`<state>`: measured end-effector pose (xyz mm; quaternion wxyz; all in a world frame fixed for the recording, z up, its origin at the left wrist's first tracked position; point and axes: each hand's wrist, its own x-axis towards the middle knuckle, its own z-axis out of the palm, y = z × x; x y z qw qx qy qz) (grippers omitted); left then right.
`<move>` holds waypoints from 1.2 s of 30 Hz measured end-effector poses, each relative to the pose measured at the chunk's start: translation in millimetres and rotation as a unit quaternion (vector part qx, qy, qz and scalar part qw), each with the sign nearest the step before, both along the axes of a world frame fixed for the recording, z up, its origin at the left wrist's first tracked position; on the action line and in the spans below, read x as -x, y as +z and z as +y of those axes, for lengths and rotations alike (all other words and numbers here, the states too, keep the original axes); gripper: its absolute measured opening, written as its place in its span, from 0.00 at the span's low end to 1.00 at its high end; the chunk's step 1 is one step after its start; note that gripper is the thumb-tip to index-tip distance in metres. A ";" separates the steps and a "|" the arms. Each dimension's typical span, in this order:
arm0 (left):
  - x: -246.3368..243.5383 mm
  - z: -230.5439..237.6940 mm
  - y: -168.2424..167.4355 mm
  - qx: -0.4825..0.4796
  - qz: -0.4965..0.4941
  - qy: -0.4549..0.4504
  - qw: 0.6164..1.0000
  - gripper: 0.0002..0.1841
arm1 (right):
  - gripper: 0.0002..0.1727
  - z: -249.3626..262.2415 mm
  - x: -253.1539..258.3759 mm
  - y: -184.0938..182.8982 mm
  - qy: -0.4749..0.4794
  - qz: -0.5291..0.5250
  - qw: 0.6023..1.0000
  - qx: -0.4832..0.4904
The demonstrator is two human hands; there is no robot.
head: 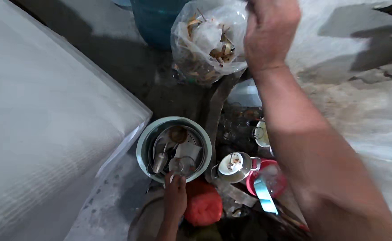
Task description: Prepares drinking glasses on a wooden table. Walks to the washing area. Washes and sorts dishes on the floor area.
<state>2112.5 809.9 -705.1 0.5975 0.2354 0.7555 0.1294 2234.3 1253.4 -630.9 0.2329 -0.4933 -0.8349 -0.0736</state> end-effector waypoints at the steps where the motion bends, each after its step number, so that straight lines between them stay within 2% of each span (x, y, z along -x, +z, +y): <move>1: -0.3 0.4 0.2 0.001 -0.002 -0.001 1.000 0.21 | 0.17 -0.4 3.7 -2.9 -0.015 -0.042 0.993 0.107; 3: -0.1 0.2 1.6 0.001 -0.009 0.002 1.000 0.21 | 0.19 -2.3 9.6 -10.8 -0.045 -0.067 0.955 0.285; 4: -0.1 -0.3 1.3 0.000 -0.009 0.001 1.000 0.21 | 0.20 -4.0 12.6 -13.9 -0.062 -0.066 0.938 0.333; 6: -0.1 -2.0 -1.1 -0.005 -0.008 -0.005 1.000 0.21 | 0.23 -4.8 17.2 -18.1 -0.090 -0.051 0.925 0.365; 11: -0.5 -6.2 -4.8 -0.019 -0.006 -0.010 1.000 0.20 | 0.15 13.0 5.0 -34.4 -0.121 0.037 0.935 0.331; 12: 0.0 -7.6 -5.1 -0.026 -0.009 -0.009 1.000 0.21 | 0.16 14.3 1.5 -34.5 -0.140 0.029 0.930 0.340; 14: 0.3 -10.2 -5.8 -0.039 -0.013 -0.013 0.999 0.21 | 0.26 6.3 -4.6 -27.7 -0.169 0.024 0.923 0.345; 15: 0.5 -10.8 -5.7 -0.041 -0.014 -0.018 0.999 0.21 | 0.28 -5.2 -8.3 -23.3 -0.165 0.030 0.935 0.312; 17: 1.7 -11.1 -4.9 -0.037 -0.015 -0.023 0.999 0.21 | 0.25 -43.3 -16.4 -15.4 -0.121 0.065 0.967 0.214; 19: 1.3 -12.9 -6.1 -0.033 -0.016 -0.023 0.999 0.21 | 0.21 -110.1 -27.1 -7.6 -0.063 0.090 0.972 0.209; 20: 1.0 -13.6 -6.2 -0.030 -0.019 -0.021 0.999 0.20 | 0.21 -154.8 -34.6 -7.2 -0.044 0.087 0.961 0.260; 21: 0.6 -13.5 -5.7 -0.028 -0.021 -0.022 0.999 0.21 | 0.21 -203.3 -42.8 -11.9 -0.023 0.083 0.934 0.348; 22: 0.4 -13.0 -5.5 -0.028 -0.019 -0.032 0.999 0.21 | 0.24 -249.0 -49.8 -24.8 -0.006 0.088 0.885 0.456; 23: -0.2 -13.7 -4.8 -0.030 -0.016 -0.052 0.998 0.20 | 0.33 -292.8 -56.2 -41.8 0.006 0.089 0.815 0.572; 24: -1.8 -15.0 -4.2 -0.033 -0.012 -0.080 0.996 0.20 | 0.43 -332.2 -60.6 -57.3 0.015 0.085 0.756 0.649; 25: -4.0 -15.4 -5.1 -0.041 -0.006 -0.110 0.993 0.20 | 0.50 -364.1 -61.7 -68.8 0.015 0.094 0.733 0.674; 27: -10.0 -18.3 -4.2 -0.051 0.001 -0.158 0.986 0.19 | 0.49 -409.1 -61.0 -80.4 -0.028 0.128 0.756 0.641; 30: -23.1 -23.2 -1.4 -0.050 -0.010 -0.186 0.981 0.21 | 0.46 -433.0 -70.2 -88.2 -0.108 0.125 0.805 0.570; 34: -45.5 -29.3 0.0 -0.104 -0.062 -0.075 0.990 0.32 | 0.45 -433.3 -91.3 -86.5 -0.222 0.129 0.806 0.533; 36: -48.6 -31.9 -4.3 -0.096 -0.057 -0.080 0.990 0.33 | 0.44 -433.2 -107.0 -86.5 -0.293 0.138 0.811 0.487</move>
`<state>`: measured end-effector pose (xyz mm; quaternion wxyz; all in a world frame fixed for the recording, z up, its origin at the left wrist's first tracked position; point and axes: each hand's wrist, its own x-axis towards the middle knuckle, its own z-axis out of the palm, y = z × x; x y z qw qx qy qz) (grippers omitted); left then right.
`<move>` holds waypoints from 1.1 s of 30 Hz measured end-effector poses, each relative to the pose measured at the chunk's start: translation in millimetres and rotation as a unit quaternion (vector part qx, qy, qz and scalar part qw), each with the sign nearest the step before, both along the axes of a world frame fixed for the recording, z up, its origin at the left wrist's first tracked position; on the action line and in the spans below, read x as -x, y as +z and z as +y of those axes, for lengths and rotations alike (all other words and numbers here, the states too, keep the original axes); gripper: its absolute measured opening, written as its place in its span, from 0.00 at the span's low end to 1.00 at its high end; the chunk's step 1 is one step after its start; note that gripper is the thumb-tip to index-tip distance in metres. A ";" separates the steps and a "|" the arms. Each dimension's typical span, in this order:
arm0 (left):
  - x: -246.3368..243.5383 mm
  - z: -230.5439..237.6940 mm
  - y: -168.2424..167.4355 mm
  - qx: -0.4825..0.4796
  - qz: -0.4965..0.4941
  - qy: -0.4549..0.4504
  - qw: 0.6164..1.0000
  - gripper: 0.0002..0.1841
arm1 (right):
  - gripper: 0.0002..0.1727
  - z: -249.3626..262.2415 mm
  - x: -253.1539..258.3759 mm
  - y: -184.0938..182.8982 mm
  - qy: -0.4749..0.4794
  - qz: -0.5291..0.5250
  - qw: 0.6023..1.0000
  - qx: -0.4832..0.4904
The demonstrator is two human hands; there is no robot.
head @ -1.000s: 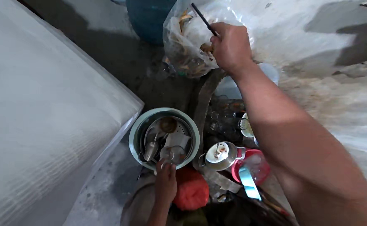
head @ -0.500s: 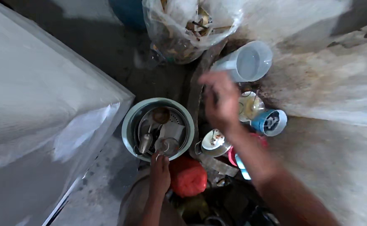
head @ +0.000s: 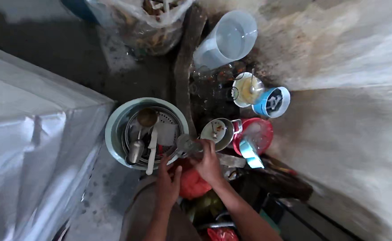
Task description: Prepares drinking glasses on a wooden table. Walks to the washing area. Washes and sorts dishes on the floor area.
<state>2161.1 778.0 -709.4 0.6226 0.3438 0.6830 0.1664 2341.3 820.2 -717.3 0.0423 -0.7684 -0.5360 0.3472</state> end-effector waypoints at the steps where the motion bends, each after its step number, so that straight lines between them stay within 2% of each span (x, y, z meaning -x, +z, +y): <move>1: 0.0 0.1 -0.8 0.024 0.014 -0.022 0.999 0.31 | 0.43 -0.3 -10.0 -1.0 -0.033 -0.020 0.999 -0.022; 4: -3.2 1.8 1.2 0.084 0.028 -0.096 0.991 0.25 | 0.45 -6.0 -45.1 -9.9 -0.128 -0.075 0.987 -0.060; 7: -11.7 1.7 1.9 0.102 0.018 -0.116 0.988 0.24 | 0.49 -7.9 -79.8 -26.8 -0.199 -0.101 0.974 -0.043; 10: -16.2 -1.5 -0.8 0.124 0.014 -0.135 0.983 0.24 | 0.50 -8.9 -97.5 -37.6 -0.229 -0.103 0.967 -0.040; 13: -18.6 -5.3 -4.6 0.132 0.016 -0.147 0.980 0.25 | 0.49 -1.8 -93.2 -33.7 -0.232 -0.074 0.967 -0.072; 17: -19.9 -3.5 -4.4 0.133 0.008 -0.148 0.980 0.25 | 0.46 26.6 -83.1 -34.2 -0.188 -0.017 0.976 -0.106; 21: -18.2 -1.8 -3.7 0.136 0.012 -0.144 0.980 0.24 | 0.45 59.5 -82.9 -43.9 -0.082 -0.041 0.994 -0.054; 25: -16.7 -3.8 -3.4 0.129 0.009 -0.130 0.983 0.24 | 0.46 80.1 -79.4 -47.7 0.010 -0.072 0.996 -0.051; 33: -14.0 -2.8 -3.3 0.129 0.015 -0.128 0.983 0.24 | 0.49 91.6 -73.0 -55.7 0.055 -0.096 0.992 -0.056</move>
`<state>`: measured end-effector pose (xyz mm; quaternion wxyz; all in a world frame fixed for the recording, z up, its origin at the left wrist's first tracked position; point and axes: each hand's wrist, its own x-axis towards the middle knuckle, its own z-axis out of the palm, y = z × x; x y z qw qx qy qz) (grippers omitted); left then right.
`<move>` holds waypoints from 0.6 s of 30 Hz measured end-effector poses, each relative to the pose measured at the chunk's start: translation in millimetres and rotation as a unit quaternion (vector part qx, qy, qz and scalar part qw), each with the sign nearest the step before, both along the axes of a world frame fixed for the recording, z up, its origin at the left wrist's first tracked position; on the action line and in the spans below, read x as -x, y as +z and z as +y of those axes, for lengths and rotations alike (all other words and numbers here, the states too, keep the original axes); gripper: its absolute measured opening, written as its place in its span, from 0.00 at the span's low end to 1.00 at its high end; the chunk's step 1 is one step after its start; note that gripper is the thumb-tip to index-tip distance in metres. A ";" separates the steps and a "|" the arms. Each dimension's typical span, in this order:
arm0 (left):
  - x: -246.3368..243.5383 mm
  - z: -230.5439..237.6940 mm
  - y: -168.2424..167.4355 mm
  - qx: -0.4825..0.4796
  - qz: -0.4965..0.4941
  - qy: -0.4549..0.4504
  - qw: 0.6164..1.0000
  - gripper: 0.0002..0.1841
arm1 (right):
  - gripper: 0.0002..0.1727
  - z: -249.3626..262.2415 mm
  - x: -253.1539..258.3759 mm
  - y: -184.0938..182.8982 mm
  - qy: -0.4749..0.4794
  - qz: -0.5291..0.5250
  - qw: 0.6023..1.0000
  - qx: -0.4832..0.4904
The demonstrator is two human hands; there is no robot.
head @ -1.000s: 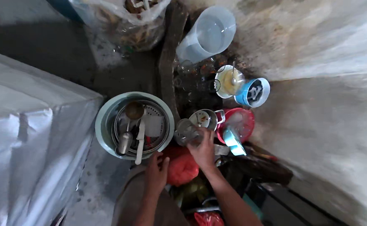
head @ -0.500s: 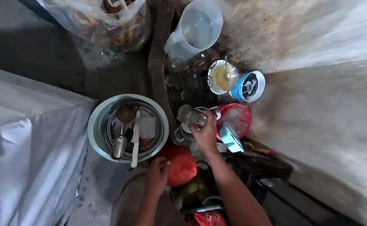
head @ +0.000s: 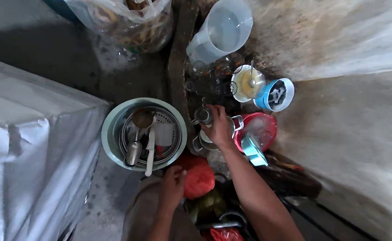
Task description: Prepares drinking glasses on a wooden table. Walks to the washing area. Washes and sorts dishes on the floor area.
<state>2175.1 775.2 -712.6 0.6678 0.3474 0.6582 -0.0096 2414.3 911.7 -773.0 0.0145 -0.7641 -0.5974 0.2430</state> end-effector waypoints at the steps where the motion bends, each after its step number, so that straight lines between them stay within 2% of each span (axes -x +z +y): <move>1: 0.3 0.3 0.0 -0.001 0.001 0.001 1.000 0.24 | 0.49 0.4 0.9 -1.0 0.005 0.000 1.000 0.005; 7: -0.1 -0.6 0.6 0.000 0.001 0.000 1.000 0.24 | 0.49 4.9 8.4 -1.6 0.013 -0.019 1.000 0.017; 14: -6.1 1.7 3.8 0.011 -0.015 -0.003 1.000 0.24 | 0.46 -0.5 12.1 -12.2 -0.062 -0.002 0.997 0.053; 18: -4.3 0.0 1.3 0.000 -0.017 0.000 1.000 0.24 | 0.48 0.8 2.3 -26.3 -0.081 -0.020 0.994 0.063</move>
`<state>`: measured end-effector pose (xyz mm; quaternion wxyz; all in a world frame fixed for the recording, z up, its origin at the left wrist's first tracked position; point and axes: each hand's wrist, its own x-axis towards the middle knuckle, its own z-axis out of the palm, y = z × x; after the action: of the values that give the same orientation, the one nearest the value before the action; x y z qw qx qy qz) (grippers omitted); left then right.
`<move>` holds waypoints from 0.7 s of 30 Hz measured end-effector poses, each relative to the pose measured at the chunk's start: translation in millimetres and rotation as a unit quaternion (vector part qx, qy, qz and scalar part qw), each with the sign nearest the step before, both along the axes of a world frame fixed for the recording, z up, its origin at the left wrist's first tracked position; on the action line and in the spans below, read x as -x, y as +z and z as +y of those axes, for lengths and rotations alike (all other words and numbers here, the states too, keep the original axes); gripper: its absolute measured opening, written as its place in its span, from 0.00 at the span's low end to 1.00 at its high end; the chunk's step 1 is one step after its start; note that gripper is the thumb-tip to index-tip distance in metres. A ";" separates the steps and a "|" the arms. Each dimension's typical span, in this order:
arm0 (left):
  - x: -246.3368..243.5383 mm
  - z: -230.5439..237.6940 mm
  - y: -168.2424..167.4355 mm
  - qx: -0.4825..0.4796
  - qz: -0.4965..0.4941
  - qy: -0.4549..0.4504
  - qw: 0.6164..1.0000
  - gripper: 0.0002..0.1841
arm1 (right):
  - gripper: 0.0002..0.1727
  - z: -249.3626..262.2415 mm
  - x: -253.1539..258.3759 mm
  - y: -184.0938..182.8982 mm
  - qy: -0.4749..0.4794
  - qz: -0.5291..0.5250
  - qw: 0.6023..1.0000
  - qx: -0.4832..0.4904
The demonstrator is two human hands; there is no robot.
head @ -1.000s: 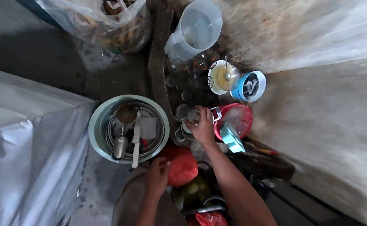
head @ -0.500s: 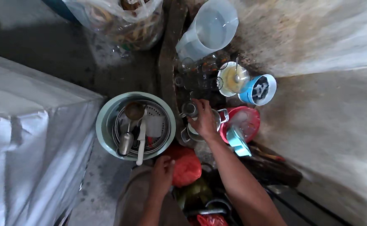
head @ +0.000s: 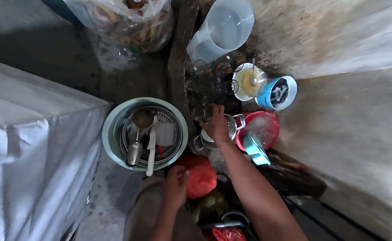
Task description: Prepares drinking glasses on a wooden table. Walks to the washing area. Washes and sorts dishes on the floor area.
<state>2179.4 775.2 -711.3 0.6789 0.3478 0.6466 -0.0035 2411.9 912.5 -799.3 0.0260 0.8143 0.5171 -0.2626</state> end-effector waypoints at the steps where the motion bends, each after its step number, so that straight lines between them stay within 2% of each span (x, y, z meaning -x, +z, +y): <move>1: 0.0 -0.5 -0.2 -0.001 0.002 -0.001 1.000 0.24 | 0.48 0.9 -2.4 -5.1 -0.003 -0.002 1.000 0.005; 6: -0.7 0.0 0.5 0.011 0.002 -0.012 1.000 0.24 | 0.48 10.8 -11.7 -25.4 0.004 -0.062 0.998 0.027; 15: 5.0 7.4 1.2 0.016 0.015 -0.015 1.000 0.24 | 0.43 17.1 -8.8 -48.5 0.055 -0.058 0.997 0.004; 21: 12.7 15.2 2.4 0.019 0.009 -0.014 1.000 0.24 | 0.44 10.1 -8.4 -58.7 0.083 -0.061 0.995 0.004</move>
<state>2166.7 790.5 -708.9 0.6792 0.3435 0.6480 -0.0283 2420.4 922.6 -858.0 0.0825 0.7830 0.5790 -0.2115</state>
